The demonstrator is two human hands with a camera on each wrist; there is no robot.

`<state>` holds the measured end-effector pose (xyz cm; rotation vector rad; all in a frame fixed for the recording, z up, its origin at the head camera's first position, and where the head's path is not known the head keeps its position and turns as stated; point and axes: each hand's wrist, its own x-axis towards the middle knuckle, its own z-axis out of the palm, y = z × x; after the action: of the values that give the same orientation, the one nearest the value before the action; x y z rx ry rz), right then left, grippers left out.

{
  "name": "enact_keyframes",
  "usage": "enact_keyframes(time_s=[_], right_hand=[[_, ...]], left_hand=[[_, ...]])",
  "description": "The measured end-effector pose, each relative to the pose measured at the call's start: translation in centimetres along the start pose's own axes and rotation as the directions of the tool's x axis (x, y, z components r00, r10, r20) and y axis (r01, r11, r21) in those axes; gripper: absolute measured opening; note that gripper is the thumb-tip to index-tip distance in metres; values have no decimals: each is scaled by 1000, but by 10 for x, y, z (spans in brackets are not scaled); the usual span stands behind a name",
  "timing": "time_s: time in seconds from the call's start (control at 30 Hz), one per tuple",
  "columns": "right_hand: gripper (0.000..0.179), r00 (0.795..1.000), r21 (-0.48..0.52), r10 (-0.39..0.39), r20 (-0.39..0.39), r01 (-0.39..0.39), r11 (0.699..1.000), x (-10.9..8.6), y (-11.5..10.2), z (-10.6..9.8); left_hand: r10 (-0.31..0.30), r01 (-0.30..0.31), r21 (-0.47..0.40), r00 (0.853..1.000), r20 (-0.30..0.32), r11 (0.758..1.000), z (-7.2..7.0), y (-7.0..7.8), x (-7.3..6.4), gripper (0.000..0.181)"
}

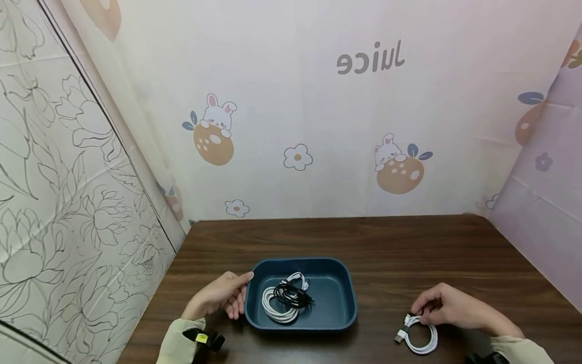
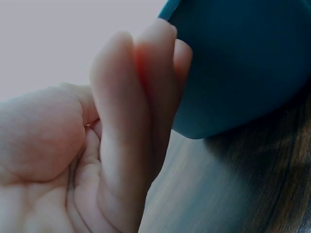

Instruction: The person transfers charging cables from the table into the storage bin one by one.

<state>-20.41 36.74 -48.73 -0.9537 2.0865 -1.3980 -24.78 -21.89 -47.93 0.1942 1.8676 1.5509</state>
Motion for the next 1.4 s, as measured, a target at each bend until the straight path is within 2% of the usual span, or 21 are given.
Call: enact_keyframes(time_s=[0.2, 0.5, 0.8, 1.03, 1.13, 1.4], right_hand=[[16, 1000, -85, -21, -17, 20, 996, 6, -4, 2], [16, 1000, -135, 10, -3, -10, 991, 14, -9, 5], [11, 998, -294, -21, -61, 2, 956, 18, -12, 12], [9, 997, -270, -4, -74, -16, 963, 21, -15, 8], [8, 997, -270, -28, -71, 8, 963, 25, -15, 8], [11, 990, -352, -98, -102, 56, 934, 32, -13, 10]], left_hand=[[-2, 2, -1, 1000, 1, 1000, -1, 0, 1, 61], [-9, 9, 6, 1000, -1, 1000, -1, 2, 0, 61], [-12, 12, -5, 1000, 9, 1000, 1, 1, 1, 60], [-8, 8, -13, 1000, 9, 1000, 1, -1, 3, 60], [-11, 11, -15, 1000, 11, 1000, 0, -2, 3, 60], [-10, 10, -7, 1000, 2, 1000, 1, -1, 0, 62]])
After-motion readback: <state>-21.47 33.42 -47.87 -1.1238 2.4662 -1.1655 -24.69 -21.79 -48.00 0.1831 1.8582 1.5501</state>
